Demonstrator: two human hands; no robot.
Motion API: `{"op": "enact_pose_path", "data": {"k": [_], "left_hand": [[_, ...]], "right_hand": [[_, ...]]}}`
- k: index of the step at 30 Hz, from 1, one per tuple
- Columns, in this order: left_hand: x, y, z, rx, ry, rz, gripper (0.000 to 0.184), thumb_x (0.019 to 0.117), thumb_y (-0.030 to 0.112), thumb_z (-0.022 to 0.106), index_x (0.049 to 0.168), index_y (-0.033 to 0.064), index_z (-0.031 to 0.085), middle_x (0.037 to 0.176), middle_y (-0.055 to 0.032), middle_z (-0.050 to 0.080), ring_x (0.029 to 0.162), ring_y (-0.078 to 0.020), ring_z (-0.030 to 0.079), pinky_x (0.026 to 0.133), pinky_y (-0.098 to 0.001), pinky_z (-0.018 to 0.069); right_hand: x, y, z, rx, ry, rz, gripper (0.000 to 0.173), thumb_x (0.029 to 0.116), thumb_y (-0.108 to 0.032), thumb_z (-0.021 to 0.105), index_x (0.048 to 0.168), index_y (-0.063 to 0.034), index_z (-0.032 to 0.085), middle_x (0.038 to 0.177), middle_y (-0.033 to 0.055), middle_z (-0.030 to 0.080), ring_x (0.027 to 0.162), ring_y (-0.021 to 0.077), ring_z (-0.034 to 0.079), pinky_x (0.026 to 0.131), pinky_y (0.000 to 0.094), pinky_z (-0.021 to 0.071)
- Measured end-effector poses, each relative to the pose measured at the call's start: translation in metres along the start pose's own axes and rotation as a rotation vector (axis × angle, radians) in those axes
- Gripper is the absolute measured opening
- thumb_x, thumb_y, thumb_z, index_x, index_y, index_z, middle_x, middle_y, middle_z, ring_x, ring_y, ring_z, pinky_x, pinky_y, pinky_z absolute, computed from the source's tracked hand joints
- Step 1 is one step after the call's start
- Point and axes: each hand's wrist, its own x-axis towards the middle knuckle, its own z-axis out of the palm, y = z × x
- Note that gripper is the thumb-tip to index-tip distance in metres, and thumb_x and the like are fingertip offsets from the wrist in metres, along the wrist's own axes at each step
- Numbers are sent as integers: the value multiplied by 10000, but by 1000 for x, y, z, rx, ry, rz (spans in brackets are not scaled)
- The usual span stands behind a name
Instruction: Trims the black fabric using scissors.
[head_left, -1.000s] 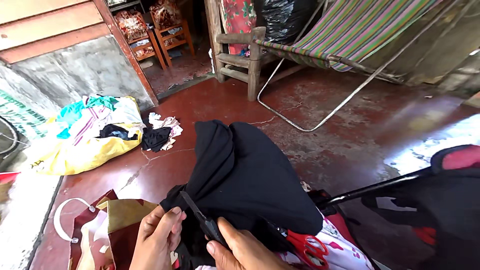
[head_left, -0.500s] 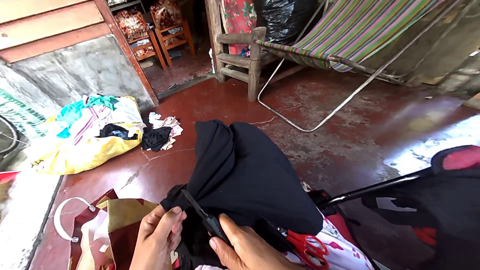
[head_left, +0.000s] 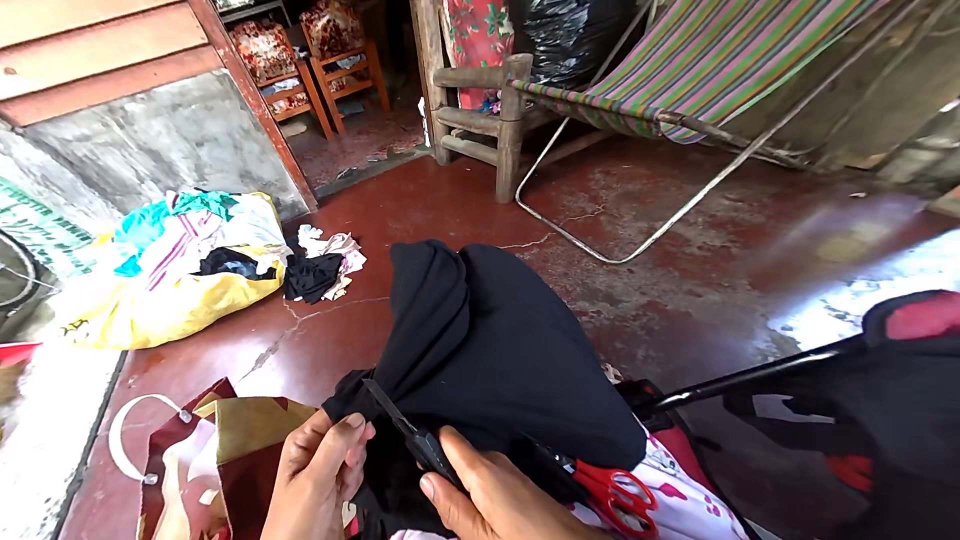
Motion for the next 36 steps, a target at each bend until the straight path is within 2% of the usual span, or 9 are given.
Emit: {"op": "enact_pose_path", "data": {"k": [13, 17, 21, 26, 31, 34, 36], "left_hand": [[0, 0, -1, -24, 2, -6, 267, 978, 80, 469, 823, 103, 685, 618, 31, 593, 463, 11, 484, 428, -137, 398], [0, 2, -2, -29, 4, -8, 271, 983, 75, 467, 824, 106, 684, 618, 34, 596, 466, 10, 490, 432, -138, 403], [-2, 3, -2, -32, -2, 9, 261, 981, 68, 472, 842, 92, 691, 627, 28, 596, 464, 14, 476, 425, -136, 394], [-3, 9, -9, -5, 18, 26, 271, 987, 57, 468, 860, 99, 703, 637, 29, 611, 467, 15, 483, 429, -136, 400], [-6, 13, -7, 19, 12, 40, 272, 988, 42, 464, 869, 100, 702, 639, 45, 603, 468, 18, 470, 428, -134, 387], [-6, 15, -12, 42, 20, 41, 277, 976, 30, 465, 858, 101, 704, 626, 52, 595, 465, 23, 460, 426, -134, 376], [-6, 14, -13, 50, 6, 46, 267, 980, 39, 480, 864, 107, 711, 625, 58, 594, 466, 25, 461, 426, -133, 379]], "right_hand": [[4, -2, 1, 23, -42, 10, 339, 1098, -282, 444, 1239, 19, 508, 816, 139, 633, 691, 244, 673, 673, 418, 577], [-5, -3, 8, 5, -16, 45, 367, 1093, -273, 458, 1268, 43, 520, 833, 173, 658, 726, 294, 694, 696, 461, 584], [13, -6, 12, 52, -34, 28, 359, 1095, -267, 442, 1282, 36, 488, 834, 150, 635, 719, 259, 678, 689, 424, 580], [9, -4, 32, 82, 0, 36, 399, 1087, -263, 470, 1305, 69, 501, 873, 193, 679, 777, 313, 709, 747, 489, 585], [29, 2, 39, 179, -48, -21, 417, 1083, -264, 496, 1333, 69, 478, 1013, 188, 707, 928, 280, 736, 881, 459, 595], [24, 4, 46, 181, -39, 3, 427, 1070, -271, 526, 1314, 78, 514, 1009, 207, 714, 934, 313, 735, 872, 501, 586], [26, 6, 48, 196, -28, -10, 415, 1061, -280, 546, 1293, 64, 532, 1001, 192, 712, 915, 298, 732, 858, 492, 589]]}}
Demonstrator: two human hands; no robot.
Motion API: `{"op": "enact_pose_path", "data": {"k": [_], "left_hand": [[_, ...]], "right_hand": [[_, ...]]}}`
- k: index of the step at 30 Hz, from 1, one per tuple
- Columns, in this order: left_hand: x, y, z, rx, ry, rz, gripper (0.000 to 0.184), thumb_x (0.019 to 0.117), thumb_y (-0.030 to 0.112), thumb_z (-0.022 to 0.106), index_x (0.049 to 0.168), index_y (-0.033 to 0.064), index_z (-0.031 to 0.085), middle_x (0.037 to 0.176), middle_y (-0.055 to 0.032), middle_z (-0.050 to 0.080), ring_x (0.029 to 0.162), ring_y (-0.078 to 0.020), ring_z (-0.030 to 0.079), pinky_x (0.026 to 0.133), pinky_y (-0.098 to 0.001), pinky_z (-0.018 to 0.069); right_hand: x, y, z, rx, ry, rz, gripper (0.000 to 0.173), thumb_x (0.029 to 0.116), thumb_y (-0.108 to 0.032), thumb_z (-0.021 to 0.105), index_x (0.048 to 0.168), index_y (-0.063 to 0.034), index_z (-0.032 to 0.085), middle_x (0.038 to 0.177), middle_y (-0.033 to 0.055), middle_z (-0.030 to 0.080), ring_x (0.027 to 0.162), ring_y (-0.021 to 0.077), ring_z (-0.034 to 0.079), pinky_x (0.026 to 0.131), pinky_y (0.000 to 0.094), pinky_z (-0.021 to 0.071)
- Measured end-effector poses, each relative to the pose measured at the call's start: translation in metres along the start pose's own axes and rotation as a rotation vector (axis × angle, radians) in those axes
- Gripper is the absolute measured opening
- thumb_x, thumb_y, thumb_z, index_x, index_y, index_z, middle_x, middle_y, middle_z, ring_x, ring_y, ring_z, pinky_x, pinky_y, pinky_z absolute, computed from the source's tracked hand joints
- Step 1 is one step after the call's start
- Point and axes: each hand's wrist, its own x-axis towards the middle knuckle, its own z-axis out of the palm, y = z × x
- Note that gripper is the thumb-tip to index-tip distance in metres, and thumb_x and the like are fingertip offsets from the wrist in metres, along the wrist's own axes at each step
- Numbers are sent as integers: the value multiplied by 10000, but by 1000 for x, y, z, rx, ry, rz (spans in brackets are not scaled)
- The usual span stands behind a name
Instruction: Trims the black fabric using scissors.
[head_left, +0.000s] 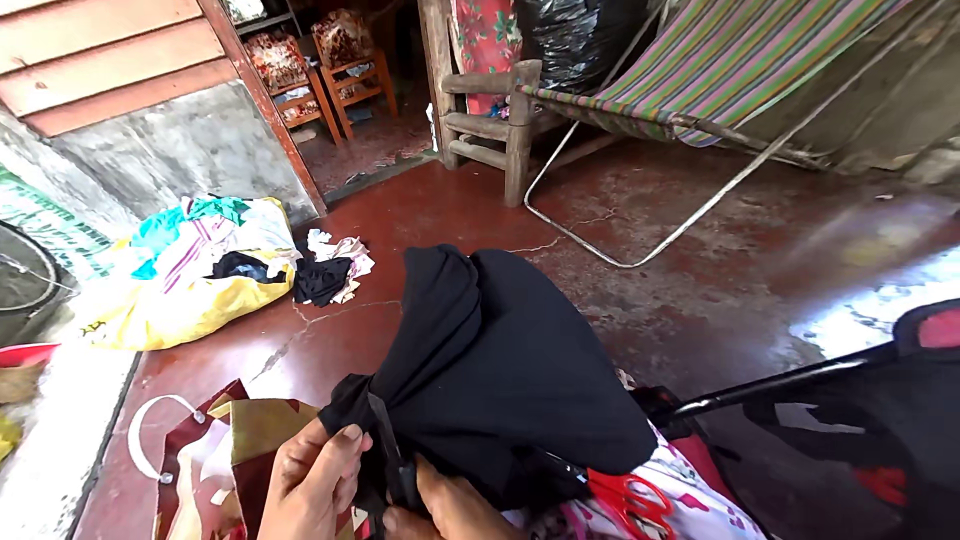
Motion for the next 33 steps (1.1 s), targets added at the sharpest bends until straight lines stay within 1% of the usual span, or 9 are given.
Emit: {"op": "enact_pose_path", "data": {"k": [3, 7, 11, 15, 18, 21, 26, 29, 33], "left_hand": [[-1, 3, 3, 20, -8, 16, 255, 974, 44, 491, 862, 113, 709, 620, 70, 580, 463, 28, 447, 423, -133, 370], [-1, 6, -2, 49, 8, -4, 275, 967, 28, 475, 846, 119, 705, 603, 76, 572, 463, 24, 452, 429, -138, 375], [-3, 7, 2, 66, -6, 15, 269, 975, 43, 485, 860, 132, 712, 607, 85, 567, 468, 27, 446, 435, -140, 379], [-1, 9, -3, 100, 8, 34, 299, 971, 18, 466, 851, 139, 711, 589, 90, 580, 458, 32, 458, 432, -136, 385], [-4, 8, 3, 96, 0, 38, 290, 971, 25, 472, 855, 141, 711, 593, 97, 562, 461, 31, 443, 433, -140, 375], [-3, 10, 1, 102, 14, 25, 303, 967, 16, 458, 846, 142, 705, 601, 89, 586, 459, 32, 455, 431, -137, 383], [-7, 9, 4, 90, 8, 33, 300, 970, 23, 467, 855, 148, 714, 616, 91, 597, 465, 33, 461, 433, -135, 390], [-5, 11, 2, 109, 13, 8, 312, 969, 16, 451, 841, 145, 704, 593, 96, 578, 460, 32, 457, 433, -136, 378], [-8, 9, 6, 107, -9, 42, 292, 969, 25, 474, 859, 147, 715, 608, 96, 586, 465, 36, 452, 432, -135, 381]], "right_hand": [[13, -2, -4, 8, 25, -58, 403, 1047, -287, 571, 1281, 39, 544, 992, 155, 706, 896, 248, 721, 850, 444, 590], [7, 2, 6, -5, 15, -27, 427, 1041, -278, 588, 1285, 71, 558, 995, 195, 715, 918, 302, 727, 864, 496, 580], [18, 0, 2, 27, 30, -83, 396, 1037, -278, 584, 1275, 38, 562, 969, 161, 698, 884, 251, 708, 834, 443, 576], [8, 6, 13, 20, 41, -56, 393, 1039, -251, 583, 1270, 67, 573, 981, 199, 713, 909, 304, 723, 854, 497, 578], [17, -2, 6, 22, 51, -83, 418, 1034, -263, 591, 1308, 50, 552, 987, 173, 705, 903, 267, 711, 850, 456, 574], [10, 0, 11, 8, 39, -38, 423, 1040, -257, 584, 1311, 66, 552, 996, 207, 712, 925, 314, 720, 862, 503, 572], [15, -1, 10, 30, 62, -83, 420, 1031, -251, 593, 1308, 62, 552, 983, 187, 702, 895, 277, 709, 842, 460, 573], [12, 2, 13, 16, 49, -64, 413, 1034, -240, 593, 1303, 71, 552, 992, 210, 707, 916, 310, 718, 855, 497, 572], [16, -4, 7, 13, 72, -103, 422, 1034, -258, 593, 1312, 56, 547, 981, 175, 705, 908, 265, 711, 847, 442, 575]]}}
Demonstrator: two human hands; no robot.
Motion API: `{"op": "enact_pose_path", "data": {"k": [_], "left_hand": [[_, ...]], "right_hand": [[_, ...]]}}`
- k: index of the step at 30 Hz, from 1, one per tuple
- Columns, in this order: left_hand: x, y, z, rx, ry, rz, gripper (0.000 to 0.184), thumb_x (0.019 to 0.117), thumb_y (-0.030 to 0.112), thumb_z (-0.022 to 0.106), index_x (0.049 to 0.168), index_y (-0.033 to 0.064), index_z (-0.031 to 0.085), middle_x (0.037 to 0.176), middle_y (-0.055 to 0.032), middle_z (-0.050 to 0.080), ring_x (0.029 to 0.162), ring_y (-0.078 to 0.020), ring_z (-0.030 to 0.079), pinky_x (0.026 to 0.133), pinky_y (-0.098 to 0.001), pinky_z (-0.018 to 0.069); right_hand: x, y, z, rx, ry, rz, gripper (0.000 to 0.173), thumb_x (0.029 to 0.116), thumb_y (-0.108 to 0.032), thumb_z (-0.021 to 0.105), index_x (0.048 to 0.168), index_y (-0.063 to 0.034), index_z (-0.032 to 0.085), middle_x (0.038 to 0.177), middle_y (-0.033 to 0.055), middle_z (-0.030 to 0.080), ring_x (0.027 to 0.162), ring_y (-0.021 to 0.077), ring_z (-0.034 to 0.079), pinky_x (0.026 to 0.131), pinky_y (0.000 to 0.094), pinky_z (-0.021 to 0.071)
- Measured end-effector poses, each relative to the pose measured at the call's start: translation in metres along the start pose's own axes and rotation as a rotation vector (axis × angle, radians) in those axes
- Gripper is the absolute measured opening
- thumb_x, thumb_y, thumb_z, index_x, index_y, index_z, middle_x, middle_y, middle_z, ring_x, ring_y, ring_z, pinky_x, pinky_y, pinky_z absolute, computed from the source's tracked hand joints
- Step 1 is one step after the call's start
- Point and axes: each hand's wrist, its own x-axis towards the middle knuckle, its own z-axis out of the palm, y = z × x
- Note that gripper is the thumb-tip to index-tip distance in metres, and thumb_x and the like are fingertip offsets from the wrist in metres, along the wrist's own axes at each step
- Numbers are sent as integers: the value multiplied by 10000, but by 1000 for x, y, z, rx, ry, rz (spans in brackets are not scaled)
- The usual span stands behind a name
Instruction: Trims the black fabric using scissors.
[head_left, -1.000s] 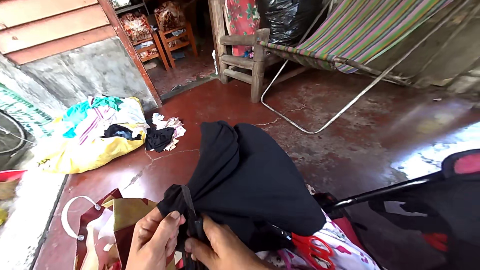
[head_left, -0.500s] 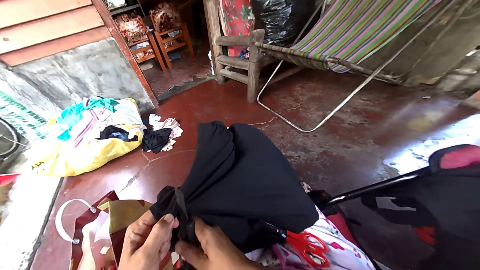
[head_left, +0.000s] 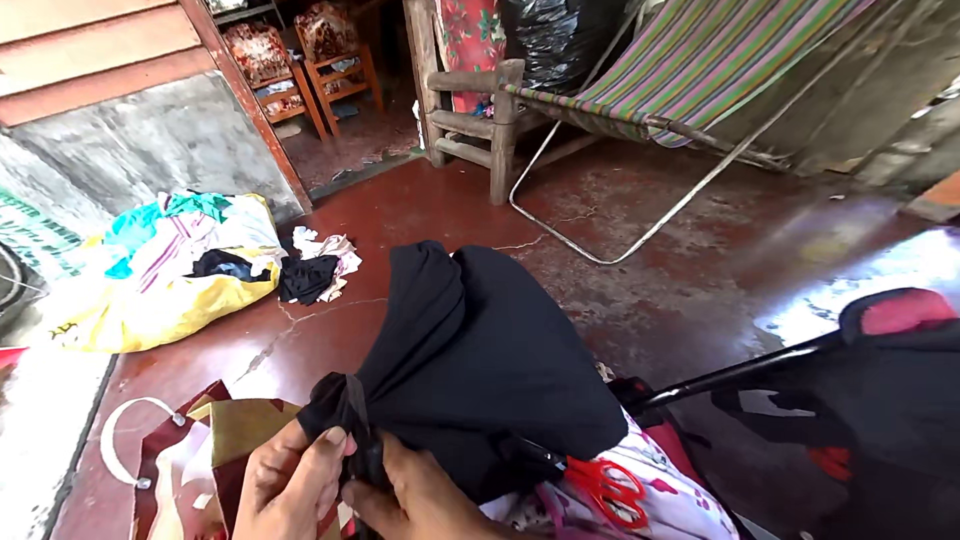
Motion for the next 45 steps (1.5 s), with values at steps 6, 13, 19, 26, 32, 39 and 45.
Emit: {"op": "enact_pose_path", "data": {"k": [6, 13, 19, 26, 32, 39, 45], "left_hand": [[1, 0, 0, 19, -11, 24, 298, 968, 24, 472, 860, 159, 715, 614, 104, 591, 464, 44, 449, 431, -128, 375], [0, 1, -1, 29, -15, 44, 311, 973, 17, 463, 867, 167, 715, 615, 110, 603, 470, 48, 464, 439, -131, 392], [3, 0, -2, -15, -15, 15, 322, 973, 29, 454, 843, 166, 714, 613, 102, 600, 470, 45, 457, 439, -130, 378], [4, -3, -5, -5, -20, 2, 323, 973, 29, 452, 853, 168, 717, 619, 99, 599, 470, 39, 454, 438, -132, 375], [12, -21, -5, 85, -12, 102, 213, 987, 24, 526, 960, 104, 723, 836, 21, 728, 641, -37, 629, 580, -194, 532], [12, -23, -3, 135, -32, 195, 170, 986, 22, 556, 1011, 89, 711, 884, 13, 743, 696, -60, 680, 611, -218, 578], [16, -33, -4, 202, 37, 232, 133, 990, 64, 583, 1001, 49, 715, 906, -21, 740, 673, -78, 673, 588, -223, 577]], "right_hand": [[-1, -4, -4, -24, -3, 19, 413, 1033, -262, 591, 1294, 56, 554, 971, 185, 700, 897, 277, 709, 834, 457, 572], [-7, -4, 1, -50, 27, 35, 419, 1033, -255, 590, 1303, 64, 559, 961, 208, 702, 887, 310, 713, 822, 489, 574], [-12, -4, -2, -79, -10, 64, 433, 1044, -265, 578, 1305, 80, 549, 981, 241, 696, 923, 350, 709, 842, 523, 561], [-26, -6, -6, -95, 14, 92, 409, 1038, -276, 578, 1255, 70, 577, 917, 225, 696, 857, 349, 711, 786, 536, 566], [-10, -18, -35, -273, 438, -179, 288, 982, -266, 625, 1190, -71, 665, 916, 62, 698, 745, 171, 672, 625, 397, 574], [26, -10, -58, -422, 324, -197, 268, 985, -270, 628, 1185, -111, 711, 1178, 68, 624, 899, 133, 652, 768, 320, 576], [30, -4, -59, -417, 354, -236, 244, 1018, -298, 602, 1116, -100, 707, 1084, 39, 653, 862, 110, 647, 750, 300, 570]]}}
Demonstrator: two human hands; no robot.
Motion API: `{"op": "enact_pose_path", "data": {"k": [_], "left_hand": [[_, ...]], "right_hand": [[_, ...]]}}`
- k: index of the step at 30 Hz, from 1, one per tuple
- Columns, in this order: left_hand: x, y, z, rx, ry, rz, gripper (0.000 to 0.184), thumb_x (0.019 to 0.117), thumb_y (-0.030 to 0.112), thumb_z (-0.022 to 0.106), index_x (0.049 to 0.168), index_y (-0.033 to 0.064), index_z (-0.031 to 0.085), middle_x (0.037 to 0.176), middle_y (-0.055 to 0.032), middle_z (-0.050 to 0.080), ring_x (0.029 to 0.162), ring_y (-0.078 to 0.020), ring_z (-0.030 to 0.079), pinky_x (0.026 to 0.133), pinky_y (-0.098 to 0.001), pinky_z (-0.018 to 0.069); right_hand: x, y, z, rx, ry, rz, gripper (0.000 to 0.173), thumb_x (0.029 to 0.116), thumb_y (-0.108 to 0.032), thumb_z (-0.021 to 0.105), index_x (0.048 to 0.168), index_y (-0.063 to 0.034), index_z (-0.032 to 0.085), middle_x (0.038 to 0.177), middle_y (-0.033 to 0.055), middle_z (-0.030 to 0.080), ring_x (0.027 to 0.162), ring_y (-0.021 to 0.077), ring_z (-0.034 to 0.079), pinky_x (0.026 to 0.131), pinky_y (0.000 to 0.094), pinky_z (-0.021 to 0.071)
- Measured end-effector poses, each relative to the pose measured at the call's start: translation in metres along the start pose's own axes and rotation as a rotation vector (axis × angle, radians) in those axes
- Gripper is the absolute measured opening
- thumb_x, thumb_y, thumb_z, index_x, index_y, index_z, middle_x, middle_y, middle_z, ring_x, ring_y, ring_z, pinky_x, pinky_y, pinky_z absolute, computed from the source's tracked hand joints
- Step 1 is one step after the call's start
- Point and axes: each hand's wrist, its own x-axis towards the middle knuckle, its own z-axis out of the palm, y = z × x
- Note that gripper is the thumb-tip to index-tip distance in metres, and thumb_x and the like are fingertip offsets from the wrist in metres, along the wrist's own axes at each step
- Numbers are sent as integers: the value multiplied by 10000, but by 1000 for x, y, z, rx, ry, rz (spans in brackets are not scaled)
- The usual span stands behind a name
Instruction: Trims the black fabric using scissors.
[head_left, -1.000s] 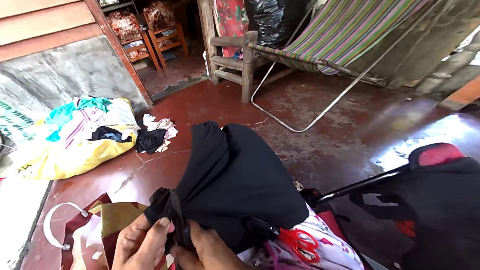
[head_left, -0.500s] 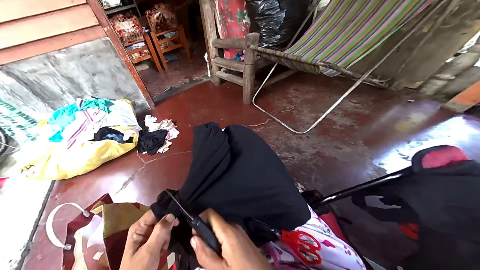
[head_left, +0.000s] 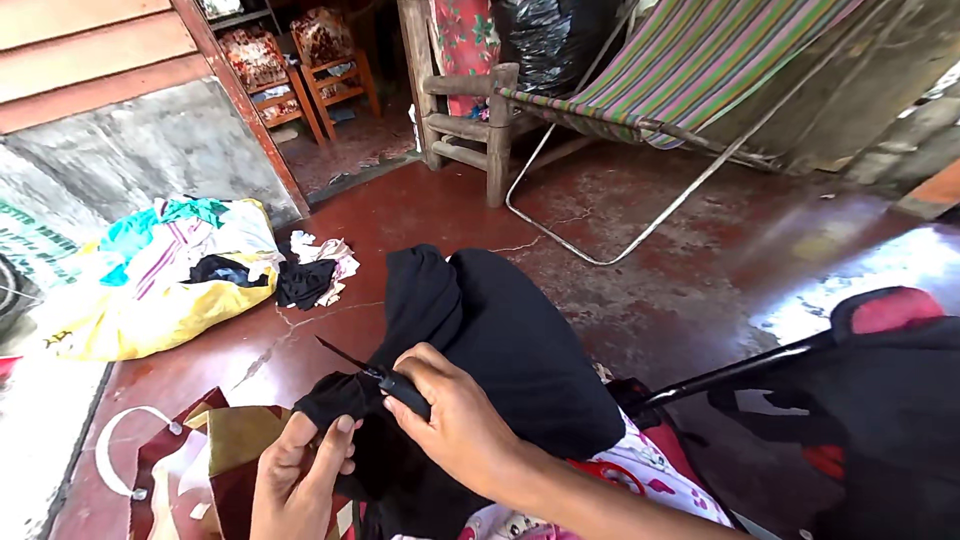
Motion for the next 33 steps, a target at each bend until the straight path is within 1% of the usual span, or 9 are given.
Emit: {"op": "enact_pose_path", "data": {"k": [5, 10, 12, 15, 17, 20, 22, 28, 33], "left_hand": [[1, -5, 5, 135, -12, -9, 201, 1006, 169, 606, 1058, 12, 720, 1009, -86, 691, 733, -128, 689, 596, -255, 610], [1, -5, 6, 142, -4, -17, 203, 998, 171, 621, 1058, -3, 708, 1046, -111, 680, 790, -168, 725, 638, -309, 653], [1, -7, 6, 112, 0, -29, 204, 999, 159, 620, 1065, -14, 705, 1053, -113, 667, 804, -173, 728, 651, -319, 660], [0, -7, 9, -52, 27, -133, 145, 1002, 50, 585, 1070, -21, 691, 1013, -100, 722, 774, -187, 734, 658, -336, 653], [-1, -1, 19, -200, 64, -235, 168, 1003, 9, 535, 1058, -28, 690, 975, -111, 741, 759, -192, 733, 662, -337, 643], [-2, 5, 32, -359, 116, -334, 210, 1034, 49, 464, 1022, -27, 659, 905, -117, 738, 712, -180, 729, 647, -324, 638], [-2, 7, 37, -421, 134, -380, 214, 1047, 84, 453, 1009, -24, 635, 884, -119, 729, 692, -179, 727, 630, -324, 640], [-1, 6, 46, -437, 152, -402, 173, 1020, 44, 518, 961, -33, 662, 801, -117, 702, 635, -170, 695, 569, -306, 618], [-2, 1, 40, -456, 69, -356, 168, 1023, 36, 493, 981, -24, 644, 836, -117, 704, 650, -161, 695, 582, -294, 617]], "right_hand": [[-4, 2, -1, -130, 45, -33, 253, 1005, -251, 602, 1158, -70, 688, 1013, 89, 649, 815, 180, 663, 708, 348, 582], [-5, 4, 2, -225, 118, -113, 226, 972, -194, 631, 1147, -60, 680, 1008, 103, 644, 774, 189, 673, 657, 335, 591], [-4, 1, 0, -198, 72, -75, 232, 991, -209, 613, 1157, -60, 675, 1019, 107, 643, 798, 194, 670, 685, 339, 587], [-4, -1, -2, -162, 24, -31, 259, 1003, -226, 600, 1174, -47, 677, 1039, 128, 656, 840, 221, 681, 731, 363, 588], [-4, 1, -3, -146, 37, -27, 259, 1004, -235, 600, 1164, -49, 685, 1034, 121, 661, 836, 212, 678, 733, 360, 589], [-7, 3, -3, -140, 54, -36, 245, 1005, -239, 598, 1138, -55, 690, 1013, 100, 650, 820, 183, 663, 721, 336, 582], [-8, 3, -3, -141, 67, -48, 235, 1001, -231, 601, 1128, -56, 691, 1006, 96, 647, 815, 175, 660, 711, 327, 580], [-9, 2, -1, -162, 58, -90, 209, 987, -206, 619, 1124, -65, 690, 1032, 89, 654, 841, 179, 673, 720, 328, 589], [-9, 3, -2, -168, 55, -94, 207, 987, -205, 621, 1126, -70, 694, 1040, 82, 655, 832, 175, 671, 705, 339, 590]]}}
